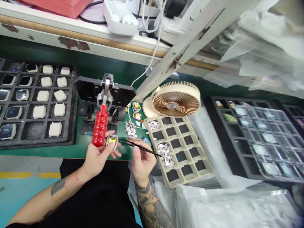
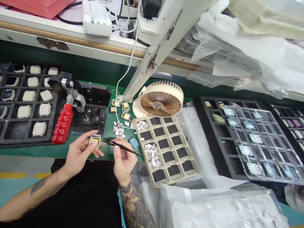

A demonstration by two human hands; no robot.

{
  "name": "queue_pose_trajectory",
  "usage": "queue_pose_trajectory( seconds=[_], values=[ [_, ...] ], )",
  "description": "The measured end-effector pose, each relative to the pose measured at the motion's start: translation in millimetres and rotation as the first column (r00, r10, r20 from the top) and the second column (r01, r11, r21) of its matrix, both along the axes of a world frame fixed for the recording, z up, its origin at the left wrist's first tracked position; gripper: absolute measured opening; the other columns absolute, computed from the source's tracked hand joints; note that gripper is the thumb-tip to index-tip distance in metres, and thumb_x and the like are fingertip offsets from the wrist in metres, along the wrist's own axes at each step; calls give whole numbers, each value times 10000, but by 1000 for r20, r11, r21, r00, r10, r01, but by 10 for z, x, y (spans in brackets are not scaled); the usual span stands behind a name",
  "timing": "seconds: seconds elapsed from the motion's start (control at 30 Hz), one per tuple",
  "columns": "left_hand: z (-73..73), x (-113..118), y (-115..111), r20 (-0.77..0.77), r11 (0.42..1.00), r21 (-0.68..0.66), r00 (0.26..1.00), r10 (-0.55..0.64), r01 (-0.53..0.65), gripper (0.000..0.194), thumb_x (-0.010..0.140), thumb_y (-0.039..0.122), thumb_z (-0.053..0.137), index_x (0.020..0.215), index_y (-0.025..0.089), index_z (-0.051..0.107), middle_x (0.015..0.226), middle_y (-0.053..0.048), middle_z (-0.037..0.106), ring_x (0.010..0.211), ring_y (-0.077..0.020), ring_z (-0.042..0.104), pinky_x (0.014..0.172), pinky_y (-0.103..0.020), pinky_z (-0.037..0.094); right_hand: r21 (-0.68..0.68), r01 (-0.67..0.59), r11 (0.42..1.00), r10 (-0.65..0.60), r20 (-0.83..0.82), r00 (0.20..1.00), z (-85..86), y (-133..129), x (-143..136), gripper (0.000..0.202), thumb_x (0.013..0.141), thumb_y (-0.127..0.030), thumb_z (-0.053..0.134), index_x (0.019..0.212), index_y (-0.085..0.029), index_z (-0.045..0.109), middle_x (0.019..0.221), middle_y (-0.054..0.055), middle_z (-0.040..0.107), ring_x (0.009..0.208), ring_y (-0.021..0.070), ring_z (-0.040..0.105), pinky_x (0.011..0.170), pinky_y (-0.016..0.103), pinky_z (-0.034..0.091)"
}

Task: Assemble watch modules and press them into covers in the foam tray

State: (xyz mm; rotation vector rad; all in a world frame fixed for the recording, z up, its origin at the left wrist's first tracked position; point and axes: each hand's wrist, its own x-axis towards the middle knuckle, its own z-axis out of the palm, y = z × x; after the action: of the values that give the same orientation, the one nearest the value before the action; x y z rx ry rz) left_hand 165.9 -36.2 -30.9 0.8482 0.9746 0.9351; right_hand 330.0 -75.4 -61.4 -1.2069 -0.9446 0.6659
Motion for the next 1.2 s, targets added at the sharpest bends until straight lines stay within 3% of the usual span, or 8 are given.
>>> queue_pose_trajectory(
  seconds=[0.37,0.6,0.67,0.77,0.87,1.03,1.13,1.2],
  values=[
    [-74,30,139,275,942,-316,961,-20,110,515,911,431,903,1289,140,709,1123,-172,843,837,-265,845,707,-297,658,61,-114,992,117,-60,991,72,-36,237,95,1062,-310,682,1070,-237,742,963,68,785,969,248,774,916,462,641],
    [-226,50,157,108,949,-286,988,-109,135,545,913,437,906,1313,154,669,1014,-128,849,853,-240,818,732,-295,637,208,-147,967,181,-153,972,581,-282,784,365,1011,-504,700,793,-272,520,545,-65,526,478,166,550,521,327,512],
    [-318,5,144,1,973,-173,988,-155,153,536,942,479,869,1313,146,672,963,-114,844,810,-226,787,749,-314,626,216,43,975,-25,-87,996,753,-306,1105,486,990,-569,694,715,-274,422,468,-100,380,384,134,412,456,310,456],
    [-445,-69,108,-159,984,6,972,-175,178,497,952,528,839,1245,146,716,912,-91,828,753,-222,748,740,-332,610,272,682,679,-708,-4,707,894,-165,1552,430,988,-601,709,790,-264,532,609,-63,521,495,140,523,545,332,524],
    [-532,-112,58,-199,983,73,968,-153,170,457,956,539,822,1209,171,722,949,-83,824,782,-241,766,731,-339,612,301,888,347,-933,11,361,837,37,1700,334,1003,-528,745,1033,-203,672,825,3,682,660,158,656,647,331,569],
    [-609,-200,2,-258,979,105,955,-145,177,420,967,495,825,1241,210,681,1020,-74,832,841,-252,802,759,-341,636,284,730,621,-783,274,559,380,20,1098,158,1032,-342,735,1113,-211,767,956,52,764,787,191,739,736,360,623],
    [-636,-305,5,-344,969,159,931,-125,188,380,1015,476,774,1273,216,673,1021,-64,834,868,-234,799,836,-341,629,245,346,906,-424,558,713,80,-62,627,236,1032,-177,676,1225,-270,776,1063,66,792,941,218,764,832,391,635],
    [-653,-371,19,-383,967,188,919,-91,174,374,1026,477,755,1278,213,672,1016,-63,830,858,-229,791,847,-347,625,138,64,988,-146,749,646,-70,-40,415,337,1043,-137,626,1310,-299,751,1099,66,798,988,220,757,845,392,614]
  ],
)
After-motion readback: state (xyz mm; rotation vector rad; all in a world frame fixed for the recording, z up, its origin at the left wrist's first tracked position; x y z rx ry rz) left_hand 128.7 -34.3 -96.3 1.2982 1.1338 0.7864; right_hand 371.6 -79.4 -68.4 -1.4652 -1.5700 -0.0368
